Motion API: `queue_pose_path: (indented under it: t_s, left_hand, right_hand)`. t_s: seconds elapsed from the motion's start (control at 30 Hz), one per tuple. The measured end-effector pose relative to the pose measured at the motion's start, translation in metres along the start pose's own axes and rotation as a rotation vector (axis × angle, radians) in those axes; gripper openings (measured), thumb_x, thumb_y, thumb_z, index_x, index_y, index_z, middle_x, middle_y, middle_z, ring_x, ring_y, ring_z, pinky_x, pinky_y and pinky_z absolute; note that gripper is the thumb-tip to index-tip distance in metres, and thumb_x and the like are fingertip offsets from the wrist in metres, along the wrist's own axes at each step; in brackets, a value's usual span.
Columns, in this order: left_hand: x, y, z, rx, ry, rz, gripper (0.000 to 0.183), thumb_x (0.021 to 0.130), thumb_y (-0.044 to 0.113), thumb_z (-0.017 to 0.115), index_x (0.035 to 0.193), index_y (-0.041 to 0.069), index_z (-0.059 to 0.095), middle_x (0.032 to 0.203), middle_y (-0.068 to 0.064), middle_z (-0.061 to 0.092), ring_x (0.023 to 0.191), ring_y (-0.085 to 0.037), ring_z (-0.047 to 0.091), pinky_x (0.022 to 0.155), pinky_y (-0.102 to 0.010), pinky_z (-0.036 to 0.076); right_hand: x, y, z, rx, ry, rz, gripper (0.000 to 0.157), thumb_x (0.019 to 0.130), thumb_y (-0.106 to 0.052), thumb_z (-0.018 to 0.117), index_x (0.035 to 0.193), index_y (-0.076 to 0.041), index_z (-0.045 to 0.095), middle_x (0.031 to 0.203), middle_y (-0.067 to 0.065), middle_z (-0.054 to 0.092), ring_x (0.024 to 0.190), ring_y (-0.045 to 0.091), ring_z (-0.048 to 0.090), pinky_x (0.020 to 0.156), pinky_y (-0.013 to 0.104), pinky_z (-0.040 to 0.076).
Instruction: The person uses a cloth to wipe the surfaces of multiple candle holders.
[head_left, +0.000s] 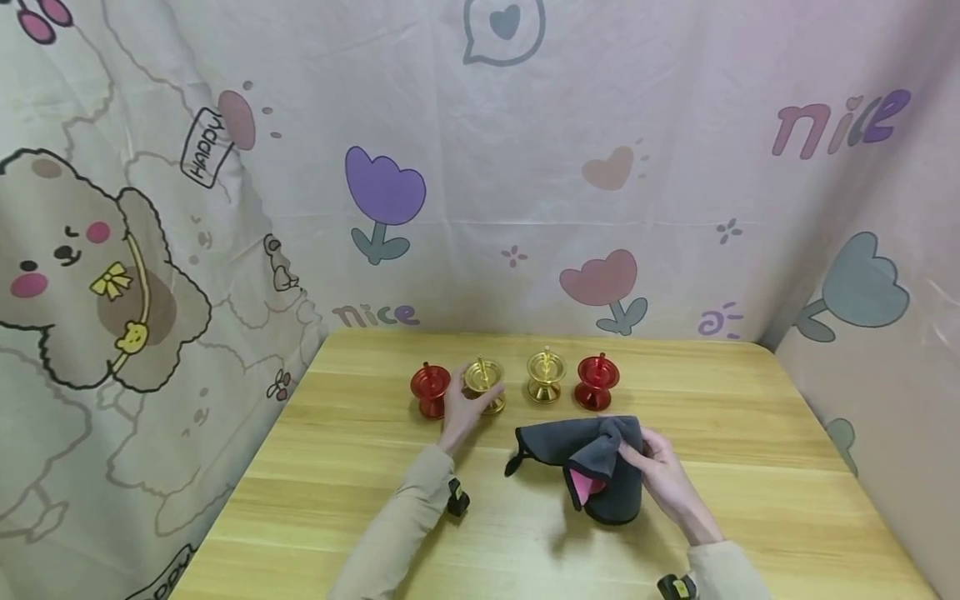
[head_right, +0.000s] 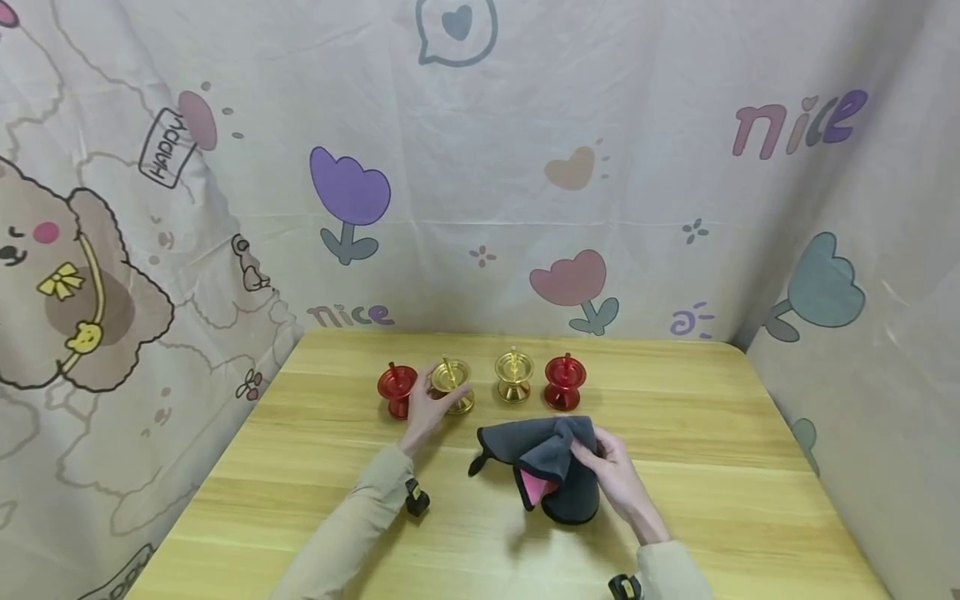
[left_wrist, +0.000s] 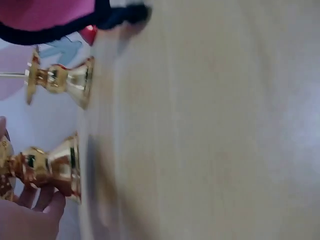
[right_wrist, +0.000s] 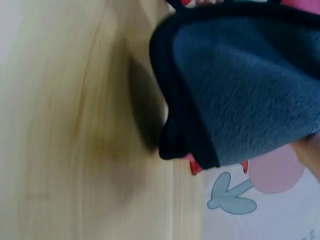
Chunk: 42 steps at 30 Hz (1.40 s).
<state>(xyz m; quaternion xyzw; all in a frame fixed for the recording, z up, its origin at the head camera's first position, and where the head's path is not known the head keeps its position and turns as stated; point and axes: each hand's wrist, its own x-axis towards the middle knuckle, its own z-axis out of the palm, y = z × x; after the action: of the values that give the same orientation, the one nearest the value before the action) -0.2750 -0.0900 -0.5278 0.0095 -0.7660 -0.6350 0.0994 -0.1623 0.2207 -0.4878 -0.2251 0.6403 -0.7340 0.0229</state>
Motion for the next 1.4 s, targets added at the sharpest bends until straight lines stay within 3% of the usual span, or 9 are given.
queue_pose_path:
  t_s: [0.23, 0.4, 0.53, 0.7, 0.8, 0.9, 1.07, 1.2, 1.4]
  left_hand:
    - [-0.022, 0.028, -0.019, -0.133, -0.206, 0.055, 0.070, 0.087, 0.016, 0.079, 0.147, 0.004, 0.045, 0.135, -0.022, 0.061, 0.122, -0.036, 0.062, 0.107, -0.044, 0.052]
    - [-0.042, 0.056, -0.029, -0.181, -0.403, 0.066, 0.061, 0.092, 0.015, 0.074, 0.147, 0.010, 0.048, 0.133, -0.023, 0.061, 0.120, -0.030, 0.064, 0.101, -0.034, 0.056]
    - [-0.063, 0.081, -0.032, -0.191, -0.578, 0.062, 0.066, 0.093, 0.020, 0.073, 0.150, 0.011, 0.043, 0.135, -0.025, 0.058, 0.116, -0.025, 0.065, 0.095, -0.030, 0.058]
    - [-0.085, 0.103, -0.032, -0.152, -0.696, 0.082, 0.069, 0.094, 0.029, 0.072, 0.151, 0.008, 0.041, 0.124, -0.026, 0.064, 0.102, -0.017, 0.068, 0.084, -0.027, 0.060]
    - [-0.092, 0.108, -0.030, -0.134, -0.699, 0.074, 0.071, 0.094, 0.032, 0.072, 0.152, 0.007, 0.041, 0.118, -0.025, 0.067, 0.096, -0.014, 0.066, 0.079, -0.024, 0.058]
    - [-0.094, 0.110, -0.028, -0.119, -0.684, 0.062, 0.074, 0.093, 0.034, 0.073, 0.154, 0.008, 0.039, 0.119, -0.023, 0.068, 0.098, -0.013, 0.066, 0.082, -0.024, 0.058]
    - [-0.096, 0.111, -0.022, -0.094, -0.619, 0.041, 0.085, 0.090, 0.035, 0.076, 0.157, 0.009, 0.031, 0.125, -0.018, 0.068, 0.102, -0.015, 0.065, 0.087, -0.027, 0.057]
    - [-0.101, 0.112, -0.017, -0.092, -0.552, 0.015, 0.079, 0.088, 0.035, 0.079, 0.146, 0.007, 0.033, 0.127, -0.015, 0.068, 0.101, -0.016, 0.064, 0.086, -0.027, 0.055]
    - [-0.107, 0.114, -0.012, -0.102, -0.468, 0.068, 0.064, 0.089, 0.026, 0.078, 0.134, 0.006, 0.037, 0.125, -0.017, 0.069, 0.098, -0.014, 0.065, 0.082, -0.023, 0.055]
  right_hand:
    - [0.007, 0.001, -0.011, -0.013, 0.073, -0.097, 0.036, 0.098, 0.012, 0.049, 0.133, 0.009, 0.059, 0.130, -0.010, 0.069, 0.120, 0.003, 0.061, 0.098, 0.016, 0.050]
    - [0.016, -0.001, -0.016, -0.181, 0.009, -0.159, 0.037, 0.092, 0.015, 0.055, 0.128, 0.007, 0.064, 0.131, -0.009, 0.065, 0.127, 0.002, 0.055, 0.106, 0.013, 0.042]
    - [0.028, -0.007, -0.010, -0.310, -0.061, -0.148, 0.037, 0.096, 0.007, 0.056, 0.133, 0.002, 0.063, 0.137, 0.002, 0.061, 0.133, 0.000, 0.050, 0.108, 0.011, 0.038]
    - [0.038, -0.009, 0.005, -0.302, -0.058, -0.131, 0.033, 0.100, 0.004, 0.052, 0.132, 0.005, 0.061, 0.135, 0.001, 0.064, 0.123, -0.001, 0.056, 0.099, 0.012, 0.046]
    - [0.037, -0.009, 0.016, -0.173, 0.009, -0.114, 0.029, 0.098, 0.007, 0.053, 0.120, -0.004, 0.069, 0.118, -0.010, 0.072, 0.105, -0.001, 0.065, 0.085, 0.016, 0.056]
    - [0.037, -0.009, 0.029, -0.023, 0.060, -0.116, 0.034, 0.097, 0.009, 0.054, 0.109, -0.016, 0.074, 0.104, -0.011, 0.075, 0.091, 0.002, 0.070, 0.074, 0.020, 0.060]
    - [0.039, -0.005, 0.048, 0.127, 0.110, -0.138, 0.039, 0.098, 0.010, 0.052, 0.108, -0.021, 0.075, 0.102, -0.009, 0.075, 0.089, 0.002, 0.071, 0.072, 0.019, 0.060]
    - [0.041, -0.005, 0.060, 0.120, 0.159, -0.140, 0.039, 0.097, 0.009, 0.055, 0.107, -0.023, 0.075, 0.100, -0.011, 0.075, 0.088, 0.001, 0.070, 0.071, 0.017, 0.060]
    - [0.043, -0.009, 0.073, -0.061, 0.157, -0.195, 0.032, 0.088, 0.012, 0.066, 0.105, -0.012, 0.078, 0.106, -0.009, 0.071, 0.099, 0.003, 0.066, 0.081, 0.018, 0.057]
